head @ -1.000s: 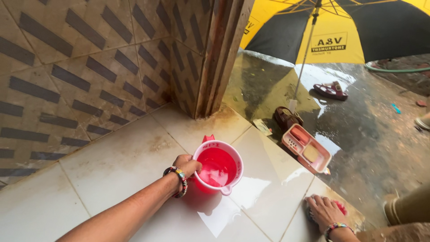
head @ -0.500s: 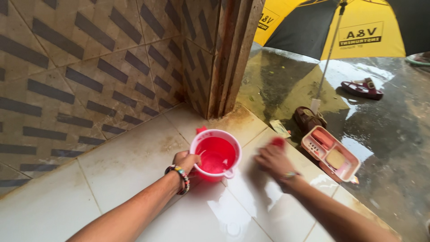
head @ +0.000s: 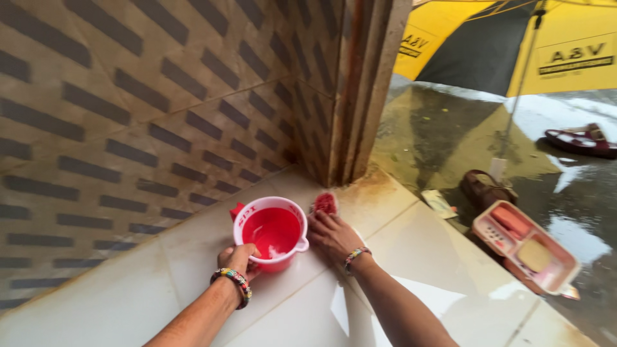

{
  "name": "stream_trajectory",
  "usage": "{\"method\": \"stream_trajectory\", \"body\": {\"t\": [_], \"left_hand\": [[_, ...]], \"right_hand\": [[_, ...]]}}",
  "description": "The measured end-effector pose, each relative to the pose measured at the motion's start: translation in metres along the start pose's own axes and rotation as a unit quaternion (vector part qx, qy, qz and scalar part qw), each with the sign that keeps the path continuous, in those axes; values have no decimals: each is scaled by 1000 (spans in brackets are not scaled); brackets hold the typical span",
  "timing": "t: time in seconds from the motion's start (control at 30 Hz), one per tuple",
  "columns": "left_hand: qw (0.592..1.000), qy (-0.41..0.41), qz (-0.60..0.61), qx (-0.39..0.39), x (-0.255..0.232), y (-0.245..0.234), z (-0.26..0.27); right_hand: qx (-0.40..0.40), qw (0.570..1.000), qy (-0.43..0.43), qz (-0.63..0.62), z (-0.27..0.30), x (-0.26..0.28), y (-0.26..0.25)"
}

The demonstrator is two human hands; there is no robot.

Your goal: The person pours water from a red mug onto the tiled floor and scrubs the surface by hand and with a brush.

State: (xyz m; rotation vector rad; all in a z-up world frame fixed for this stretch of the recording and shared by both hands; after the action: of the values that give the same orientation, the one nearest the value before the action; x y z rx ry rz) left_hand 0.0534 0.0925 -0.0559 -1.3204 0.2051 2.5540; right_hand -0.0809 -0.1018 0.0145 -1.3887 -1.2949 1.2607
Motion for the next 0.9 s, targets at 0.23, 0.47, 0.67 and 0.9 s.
{"method": "stream_trajectory", "body": {"t": [0.23,0.47,0.67,0.9], "left_hand": [[999,13,-47,17,-15,-22,33],[988,57,-135,38,-46,1,84],[951,156,-265,17,-74,40,104],[806,304,-507,8,-112,106,155]], "right_hand": [[-102,992,73,30,-3,6,8],[-67,985,130,-92,32,27,23],[-2,957,200,-208,82,28,27],[-45,944,215,-245,125,34,-22]]}}
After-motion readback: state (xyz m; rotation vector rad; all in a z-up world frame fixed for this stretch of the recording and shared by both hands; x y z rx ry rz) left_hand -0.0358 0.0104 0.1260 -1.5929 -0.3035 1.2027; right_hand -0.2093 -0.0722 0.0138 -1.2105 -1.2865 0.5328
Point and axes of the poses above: each hand's wrist, its own z-axis away from the middle knuckle, its own y-axis out of the palm, x = y × z, the point moved 10 cm from there along -z, towards the middle knuckle, and after that the axes turned 6 degrees about -z, right-handed, at the moved point
